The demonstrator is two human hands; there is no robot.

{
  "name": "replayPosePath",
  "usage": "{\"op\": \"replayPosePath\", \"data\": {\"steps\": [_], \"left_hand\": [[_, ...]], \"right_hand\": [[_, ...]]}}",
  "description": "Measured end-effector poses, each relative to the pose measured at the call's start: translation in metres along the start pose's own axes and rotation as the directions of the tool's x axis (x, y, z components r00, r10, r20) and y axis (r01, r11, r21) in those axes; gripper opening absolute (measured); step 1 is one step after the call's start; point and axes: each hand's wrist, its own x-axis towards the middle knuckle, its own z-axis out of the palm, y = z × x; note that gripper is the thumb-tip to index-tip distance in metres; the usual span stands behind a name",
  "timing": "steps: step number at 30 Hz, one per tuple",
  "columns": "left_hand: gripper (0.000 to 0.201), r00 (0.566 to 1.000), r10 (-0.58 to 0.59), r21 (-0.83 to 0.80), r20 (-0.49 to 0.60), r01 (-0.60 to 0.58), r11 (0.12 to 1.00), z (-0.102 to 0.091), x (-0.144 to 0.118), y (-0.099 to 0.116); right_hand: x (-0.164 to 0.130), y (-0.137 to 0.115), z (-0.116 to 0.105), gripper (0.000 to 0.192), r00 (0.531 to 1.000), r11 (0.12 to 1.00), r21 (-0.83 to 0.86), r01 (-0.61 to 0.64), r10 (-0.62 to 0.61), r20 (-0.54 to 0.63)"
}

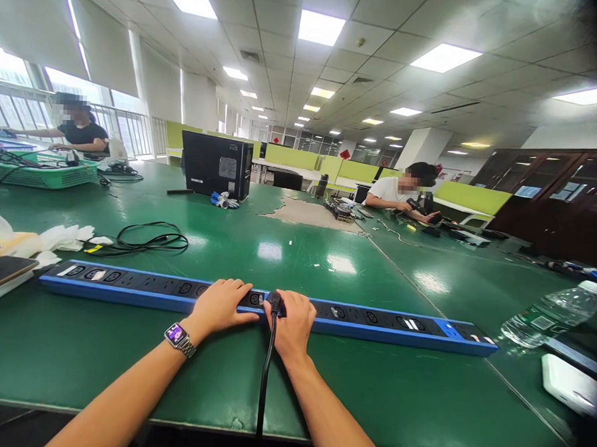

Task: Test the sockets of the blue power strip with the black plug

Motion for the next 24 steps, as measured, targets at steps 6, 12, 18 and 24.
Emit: {"op": "replayPosePath", "data": {"steps": [6,12,18,24], "left_hand": [[0.067,1.000,-0.008,-0.012,0.013,0.008,1.000,-0.001,0.000,0.000],[0.068,1.000,-0.013,-0.026,0.009,0.014,1.000,0.000,0.000,-0.001],[0.070,1.000,-0.014,-0.036,0.006,0.014,0.999,0.000,0.000,-0.001],[0.070,1.000,-0.019,-0.041,0.014,0.020,0.999,-0.001,0.000,-0.001]], "right_hand": [[0.012,0.004,-0.007,0.034,0.974,0.985,0.169,-0.028,0.064,-0.216],[0.021,0.061,-0.038,0.037,0.903,0.944,0.236,-0.229,0.296,-0.311],[0.017,0.104,-0.064,0.035,0.947,0.950,0.150,-0.275,0.295,-0.127],[0.016,0.093,-0.064,0.034,0.971,0.978,0.017,-0.206,0.207,-0.119]]}}
